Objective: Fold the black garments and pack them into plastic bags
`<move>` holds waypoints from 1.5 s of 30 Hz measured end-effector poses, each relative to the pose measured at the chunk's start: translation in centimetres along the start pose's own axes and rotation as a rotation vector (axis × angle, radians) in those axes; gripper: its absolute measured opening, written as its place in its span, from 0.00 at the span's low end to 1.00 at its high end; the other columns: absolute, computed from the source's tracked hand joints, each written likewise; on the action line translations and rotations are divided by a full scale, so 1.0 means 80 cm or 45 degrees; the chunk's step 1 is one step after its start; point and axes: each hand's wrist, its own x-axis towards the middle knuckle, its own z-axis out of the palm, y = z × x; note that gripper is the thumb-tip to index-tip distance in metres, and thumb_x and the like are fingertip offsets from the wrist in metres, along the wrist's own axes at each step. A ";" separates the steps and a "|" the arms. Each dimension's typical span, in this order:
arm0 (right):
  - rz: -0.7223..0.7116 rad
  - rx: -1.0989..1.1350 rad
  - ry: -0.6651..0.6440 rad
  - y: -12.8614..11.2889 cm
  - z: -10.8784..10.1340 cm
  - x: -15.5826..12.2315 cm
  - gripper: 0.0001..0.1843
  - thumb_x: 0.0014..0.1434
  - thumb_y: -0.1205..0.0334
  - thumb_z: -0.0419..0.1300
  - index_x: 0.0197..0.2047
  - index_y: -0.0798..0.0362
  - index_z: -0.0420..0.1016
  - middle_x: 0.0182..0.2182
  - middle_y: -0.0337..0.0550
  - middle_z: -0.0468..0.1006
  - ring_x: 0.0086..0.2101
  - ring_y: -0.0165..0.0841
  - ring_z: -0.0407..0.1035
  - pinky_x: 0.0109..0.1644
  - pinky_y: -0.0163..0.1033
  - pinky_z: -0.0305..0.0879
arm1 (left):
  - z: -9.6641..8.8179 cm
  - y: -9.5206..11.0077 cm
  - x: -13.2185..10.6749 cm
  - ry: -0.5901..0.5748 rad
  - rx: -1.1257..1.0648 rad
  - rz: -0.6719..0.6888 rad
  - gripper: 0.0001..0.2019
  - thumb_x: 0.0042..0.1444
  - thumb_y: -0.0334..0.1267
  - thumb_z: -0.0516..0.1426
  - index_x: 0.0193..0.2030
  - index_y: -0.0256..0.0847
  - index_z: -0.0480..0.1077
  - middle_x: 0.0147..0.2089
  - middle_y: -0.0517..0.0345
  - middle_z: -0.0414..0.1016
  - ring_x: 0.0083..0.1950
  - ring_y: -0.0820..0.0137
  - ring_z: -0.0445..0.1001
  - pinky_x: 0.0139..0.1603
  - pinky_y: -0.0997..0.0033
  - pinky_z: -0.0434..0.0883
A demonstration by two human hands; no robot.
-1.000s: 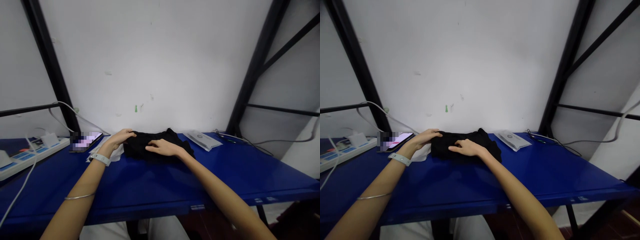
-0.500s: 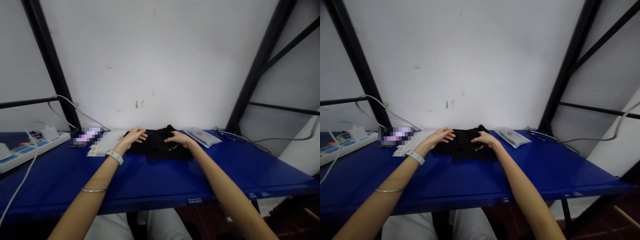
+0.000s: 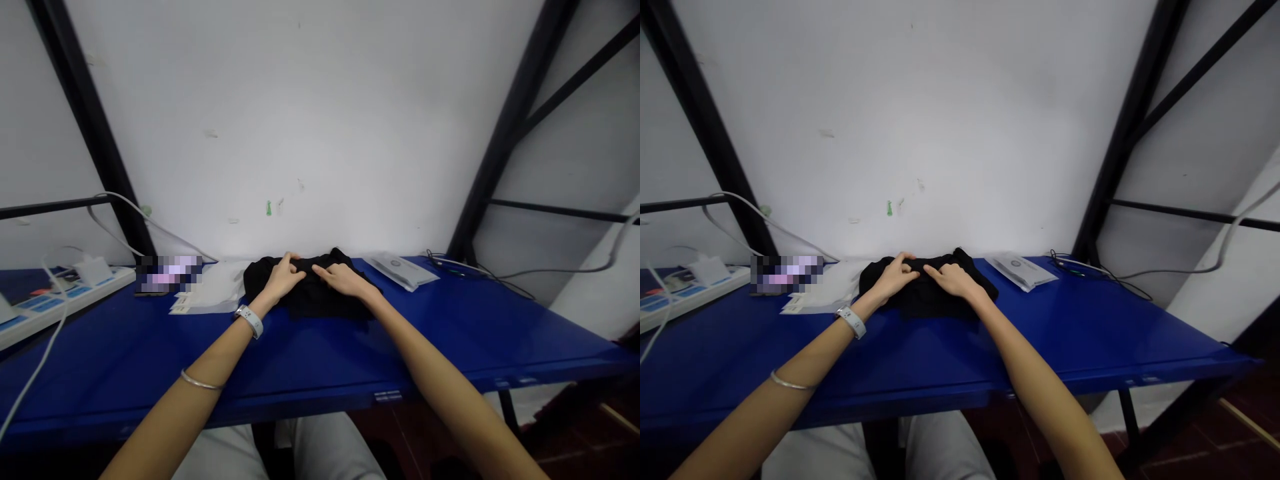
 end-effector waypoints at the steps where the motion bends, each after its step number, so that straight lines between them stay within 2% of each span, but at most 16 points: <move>1: 0.019 0.143 0.021 -0.002 0.002 0.001 0.32 0.60 0.35 0.48 0.21 0.54 0.71 0.20 0.45 0.73 0.24 0.32 0.67 0.30 0.36 0.61 | -0.002 0.004 0.001 0.057 -0.052 0.031 0.19 0.48 0.36 0.59 0.48 0.42 0.64 0.23 0.68 0.64 0.28 0.73 0.65 0.32 0.74 0.60; 4: 0.132 0.778 -0.043 -0.011 0.010 0.007 0.32 0.61 0.34 0.45 0.30 0.55 0.73 0.24 0.44 0.74 0.25 0.30 0.68 0.29 0.35 0.64 | -0.009 0.019 -0.001 0.071 -0.281 0.095 0.19 0.51 0.41 0.58 0.50 0.44 0.62 0.26 0.67 0.68 0.29 0.73 0.68 0.34 0.73 0.62; 8: 0.305 1.390 -0.187 -0.010 0.023 0.013 0.23 0.63 0.43 0.49 0.36 0.54 0.73 0.29 0.43 0.76 0.28 0.30 0.71 0.32 0.34 0.69 | -0.015 0.033 -0.011 -0.156 -0.484 0.159 0.18 0.58 0.48 0.53 0.53 0.44 0.61 0.37 0.57 0.77 0.42 0.69 0.74 0.45 0.68 0.65; 11: 0.394 1.313 -0.090 0.007 0.022 0.014 0.10 0.57 0.58 0.61 0.40 0.54 0.72 0.36 0.45 0.78 0.32 0.30 0.72 0.34 0.33 0.71 | -0.019 0.035 -0.013 -0.185 -0.518 0.150 0.18 0.60 0.49 0.50 0.53 0.43 0.61 0.41 0.53 0.78 0.46 0.67 0.75 0.48 0.65 0.65; 13: 0.413 1.091 -0.017 0.022 0.011 0.011 0.17 0.50 0.64 0.66 0.44 0.54 0.71 0.40 0.47 0.77 0.36 0.32 0.73 0.36 0.34 0.72 | -0.029 0.030 -0.008 -0.096 -0.452 0.138 0.17 0.60 0.48 0.50 0.51 0.43 0.62 0.41 0.54 0.78 0.46 0.67 0.76 0.46 0.66 0.66; 16: 0.392 0.618 0.057 0.038 -0.009 0.005 0.29 0.43 0.63 0.70 0.49 0.54 0.68 0.47 0.53 0.74 0.39 0.38 0.72 0.31 0.36 0.73 | -0.058 0.010 0.005 0.088 -0.223 0.092 0.13 0.56 0.43 0.53 0.46 0.41 0.65 0.37 0.55 0.78 0.42 0.66 0.76 0.44 0.67 0.68; 19: 0.351 0.290 0.098 0.039 -0.018 0.000 0.31 0.43 0.60 0.71 0.50 0.56 0.68 0.48 0.56 0.72 0.37 0.40 0.71 0.24 0.36 0.72 | -0.098 -0.025 0.017 0.205 0.154 -0.016 0.09 0.54 0.40 0.53 0.40 0.41 0.68 0.35 0.53 0.78 0.39 0.65 0.76 0.43 0.67 0.68; 21: 0.311 0.356 0.114 0.034 -0.015 0.000 0.26 0.49 0.61 0.67 0.51 0.55 0.68 0.45 0.54 0.74 0.34 0.37 0.71 0.24 0.35 0.71 | -0.121 -0.052 0.022 0.230 0.539 -0.104 0.08 0.53 0.40 0.54 0.37 0.41 0.69 0.36 0.50 0.78 0.41 0.61 0.76 0.43 0.66 0.67; 24: 0.272 0.741 0.077 0.027 -0.003 0.002 0.16 0.56 0.64 0.61 0.49 0.54 0.69 0.42 0.50 0.76 0.34 0.34 0.73 0.29 0.33 0.72 | -0.144 -0.086 0.025 0.228 0.879 -0.254 0.08 0.52 0.39 0.55 0.37 0.41 0.71 0.41 0.47 0.78 0.45 0.57 0.75 0.40 0.66 0.66; 29: 0.419 1.275 0.015 0.031 0.021 0.007 0.22 0.56 0.70 0.61 0.54 0.52 0.64 0.44 0.47 0.76 0.36 0.31 0.74 0.34 0.32 0.74 | -0.154 -0.112 0.026 0.135 0.968 -0.340 0.08 0.49 0.42 0.58 0.33 0.41 0.72 0.40 0.48 0.79 0.43 0.59 0.75 0.37 0.70 0.65; 33: 0.426 1.426 -0.019 0.033 0.034 0.009 0.23 0.56 0.71 0.60 0.55 0.54 0.62 0.42 0.47 0.76 0.37 0.30 0.74 0.40 0.33 0.74 | -0.153 -0.112 0.023 0.032 0.938 -0.367 0.09 0.45 0.45 0.60 0.26 0.41 0.71 0.34 0.50 0.78 0.37 0.62 0.75 0.34 0.71 0.64; 36: 0.468 1.241 0.057 0.034 0.040 0.009 0.29 0.56 0.68 0.61 0.59 0.54 0.58 0.41 0.46 0.75 0.36 0.31 0.73 0.41 0.36 0.73 | -0.153 -0.109 0.021 -0.028 0.893 -0.359 0.14 0.46 0.49 0.58 0.21 0.41 0.69 0.30 0.51 0.77 0.34 0.63 0.74 0.33 0.71 0.63; 39: 0.384 0.758 0.198 0.035 0.041 0.008 0.33 0.53 0.63 0.64 0.60 0.54 0.57 0.43 0.48 0.72 0.41 0.35 0.71 0.46 0.42 0.71 | -0.152 -0.108 0.020 -0.062 0.883 -0.374 0.14 0.45 0.49 0.58 0.20 0.41 0.67 0.26 0.52 0.75 0.31 0.64 0.72 0.30 0.71 0.61; 41: 0.183 0.370 0.375 0.031 0.038 0.006 0.35 0.50 0.63 0.65 0.60 0.54 0.58 0.48 0.51 0.68 0.47 0.39 0.68 0.52 0.46 0.67 | -0.151 -0.110 0.020 -0.072 0.885 -0.393 0.12 0.45 0.46 0.58 0.20 0.41 0.67 0.24 0.54 0.73 0.30 0.65 0.71 0.29 0.71 0.60; 43: -0.081 0.059 0.504 0.022 0.033 0.000 0.29 0.52 0.62 0.64 0.56 0.55 0.63 0.52 0.54 0.65 0.51 0.42 0.64 0.56 0.48 0.62 | -0.150 -0.111 0.019 -0.061 0.895 -0.405 0.09 0.45 0.42 0.57 0.19 0.41 0.68 0.22 0.55 0.72 0.29 0.66 0.71 0.28 0.72 0.60; 45: -0.297 -0.084 0.436 0.009 0.030 -0.010 0.22 0.58 0.56 0.59 0.53 0.55 0.66 0.51 0.54 0.67 0.53 0.43 0.64 0.58 0.48 0.59 | -0.150 -0.109 0.018 -0.015 0.919 -0.400 0.07 0.43 0.39 0.56 0.19 0.40 0.69 0.23 0.54 0.72 0.29 0.65 0.72 0.28 0.72 0.60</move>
